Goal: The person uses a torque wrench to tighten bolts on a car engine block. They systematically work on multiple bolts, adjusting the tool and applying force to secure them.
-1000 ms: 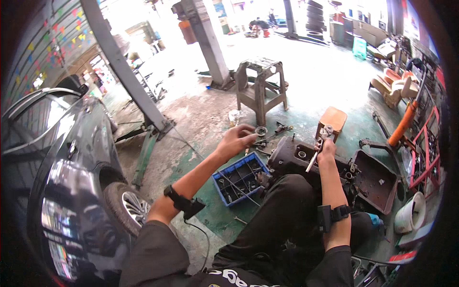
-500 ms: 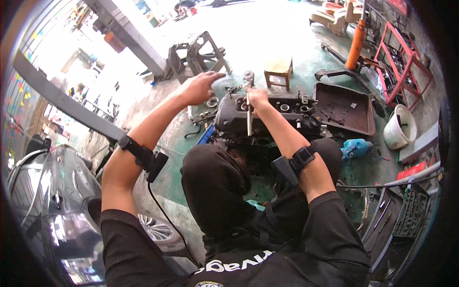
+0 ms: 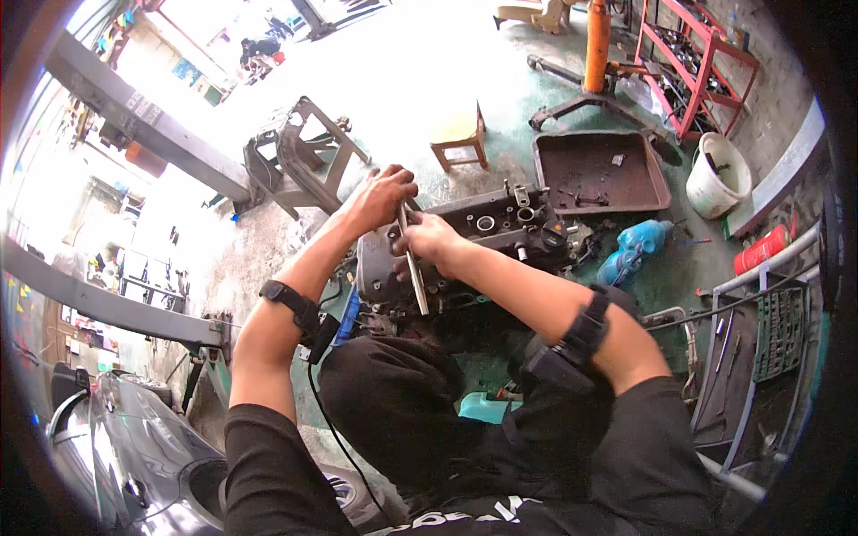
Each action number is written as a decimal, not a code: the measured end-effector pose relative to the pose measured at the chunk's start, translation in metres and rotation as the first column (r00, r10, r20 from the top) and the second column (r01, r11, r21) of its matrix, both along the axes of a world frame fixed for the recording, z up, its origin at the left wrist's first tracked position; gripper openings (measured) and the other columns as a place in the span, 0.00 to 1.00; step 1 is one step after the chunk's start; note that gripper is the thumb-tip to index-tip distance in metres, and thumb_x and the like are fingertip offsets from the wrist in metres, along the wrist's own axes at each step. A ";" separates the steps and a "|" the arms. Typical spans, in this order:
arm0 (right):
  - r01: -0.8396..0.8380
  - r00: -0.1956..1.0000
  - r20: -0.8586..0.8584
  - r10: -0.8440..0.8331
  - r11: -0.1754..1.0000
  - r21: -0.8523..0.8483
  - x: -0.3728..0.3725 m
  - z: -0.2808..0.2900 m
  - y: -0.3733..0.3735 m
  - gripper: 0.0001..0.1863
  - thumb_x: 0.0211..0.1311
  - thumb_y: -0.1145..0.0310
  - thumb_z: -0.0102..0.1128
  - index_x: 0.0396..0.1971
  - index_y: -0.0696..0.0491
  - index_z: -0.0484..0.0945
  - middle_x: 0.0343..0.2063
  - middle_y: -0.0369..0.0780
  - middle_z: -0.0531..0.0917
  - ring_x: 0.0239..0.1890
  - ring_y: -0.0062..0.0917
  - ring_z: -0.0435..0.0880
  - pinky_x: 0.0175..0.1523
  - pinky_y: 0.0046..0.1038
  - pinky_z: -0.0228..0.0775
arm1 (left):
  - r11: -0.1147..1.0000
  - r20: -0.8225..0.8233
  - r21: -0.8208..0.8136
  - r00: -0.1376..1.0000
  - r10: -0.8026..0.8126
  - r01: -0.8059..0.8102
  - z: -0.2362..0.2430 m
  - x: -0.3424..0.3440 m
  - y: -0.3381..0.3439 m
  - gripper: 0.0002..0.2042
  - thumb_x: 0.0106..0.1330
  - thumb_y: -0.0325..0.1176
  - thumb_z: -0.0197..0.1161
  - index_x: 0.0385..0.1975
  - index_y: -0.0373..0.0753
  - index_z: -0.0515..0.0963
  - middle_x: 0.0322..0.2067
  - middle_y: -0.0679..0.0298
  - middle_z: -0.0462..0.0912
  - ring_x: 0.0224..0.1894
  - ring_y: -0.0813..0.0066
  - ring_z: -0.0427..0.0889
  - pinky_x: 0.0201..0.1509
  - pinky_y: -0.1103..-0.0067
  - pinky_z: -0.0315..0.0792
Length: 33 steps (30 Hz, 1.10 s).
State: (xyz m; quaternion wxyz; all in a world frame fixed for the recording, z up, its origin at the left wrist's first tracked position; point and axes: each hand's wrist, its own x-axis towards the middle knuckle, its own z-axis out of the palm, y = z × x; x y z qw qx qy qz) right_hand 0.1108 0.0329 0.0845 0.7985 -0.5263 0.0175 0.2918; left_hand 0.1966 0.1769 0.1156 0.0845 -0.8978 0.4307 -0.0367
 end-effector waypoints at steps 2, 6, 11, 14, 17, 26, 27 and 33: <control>-0.048 0.998 -0.048 0.041 0.988 -0.147 -0.014 0.008 -0.001 0.16 0.60 0.78 0.52 0.49 0.57 0.71 0.27 0.43 0.78 0.23 0.31 0.81 0.28 0.36 0.81 | 0.962 -0.087 -0.269 0.993 -0.077 0.051 -0.009 0.010 0.005 0.15 0.46 0.26 0.66 0.36 0.39 0.76 0.37 0.58 0.72 0.46 0.54 0.72 0.48 0.65 0.72; -0.077 0.985 0.115 0.130 0.920 -0.385 -0.010 0.015 -0.014 0.12 0.64 0.73 0.52 0.46 0.60 0.73 0.21 0.39 0.77 0.18 0.25 0.76 0.24 0.30 0.74 | 0.918 -0.169 -0.391 0.986 0.003 -0.069 -0.023 0.025 0.008 0.10 0.53 0.33 0.69 0.29 0.39 0.74 0.33 0.57 0.73 0.40 0.50 0.71 0.41 0.62 0.70; 0.082 0.450 0.447 0.773 0.462 -0.883 0.025 0.029 -0.033 0.14 0.60 0.70 0.52 0.37 0.67 0.72 0.28 0.53 0.78 0.22 0.37 0.82 0.26 0.33 0.78 | 0.865 -0.149 -0.501 0.988 -0.047 -0.034 -0.029 0.042 -0.002 0.11 0.54 0.35 0.69 0.24 0.38 0.73 0.30 0.57 0.75 0.36 0.51 0.73 0.44 0.64 0.67; 0.011 0.660 0.455 0.598 0.598 -0.802 0.025 0.043 -0.035 0.14 0.59 0.71 0.52 0.37 0.68 0.70 0.27 0.55 0.79 0.22 0.40 0.83 0.25 0.34 0.78 | 0.865 -0.151 -0.497 0.988 -0.003 -0.073 -0.029 0.044 -0.006 0.10 0.54 0.35 0.68 0.24 0.39 0.74 0.30 0.58 0.76 0.35 0.52 0.73 0.44 0.64 0.68; -0.127 0.767 0.313 0.560 0.611 -0.782 0.023 0.055 -0.039 0.12 0.57 0.72 0.53 0.38 0.65 0.72 0.26 0.53 0.80 0.25 0.40 0.84 0.28 0.36 0.78 | 0.861 -0.170 -0.494 0.985 0.042 -0.122 -0.031 0.040 -0.007 0.09 0.54 0.36 0.67 0.24 0.39 0.75 0.31 0.58 0.76 0.34 0.53 0.73 0.44 0.65 0.68; -0.180 0.744 0.164 0.648 0.430 -0.885 0.054 0.059 -0.070 0.26 0.60 0.72 0.52 0.60 0.58 0.65 0.25 0.45 0.80 0.21 0.28 0.81 0.28 0.32 0.77 | 0.812 -0.065 -0.528 0.966 0.251 -0.247 -0.039 0.026 -0.018 0.08 0.56 0.35 0.64 0.26 0.38 0.76 0.30 0.56 0.75 0.35 0.53 0.76 0.43 0.64 0.70; -0.158 0.672 0.209 0.710 0.413 -0.897 0.063 0.057 -0.078 0.26 0.60 0.72 0.53 0.60 0.56 0.67 0.27 0.44 0.81 0.23 0.29 0.82 0.31 0.33 0.78 | 0.805 -0.061 -0.519 0.952 0.300 -0.287 -0.037 0.023 -0.021 0.08 0.56 0.35 0.64 0.26 0.38 0.76 0.30 0.56 0.76 0.35 0.52 0.76 0.43 0.63 0.70; 0.245 0.692 0.020 0.721 -0.210 -0.946 0.105 0.042 -0.091 0.16 0.57 0.72 0.52 0.43 0.48 0.83 0.37 0.44 0.85 0.44 0.38 0.84 0.50 0.39 0.76 | 0.796 -0.032 -0.504 0.928 0.371 -0.336 -0.035 -0.004 -0.017 0.11 0.54 0.32 0.65 0.32 0.36 0.73 0.30 0.54 0.77 0.36 0.53 0.80 0.42 0.62 0.74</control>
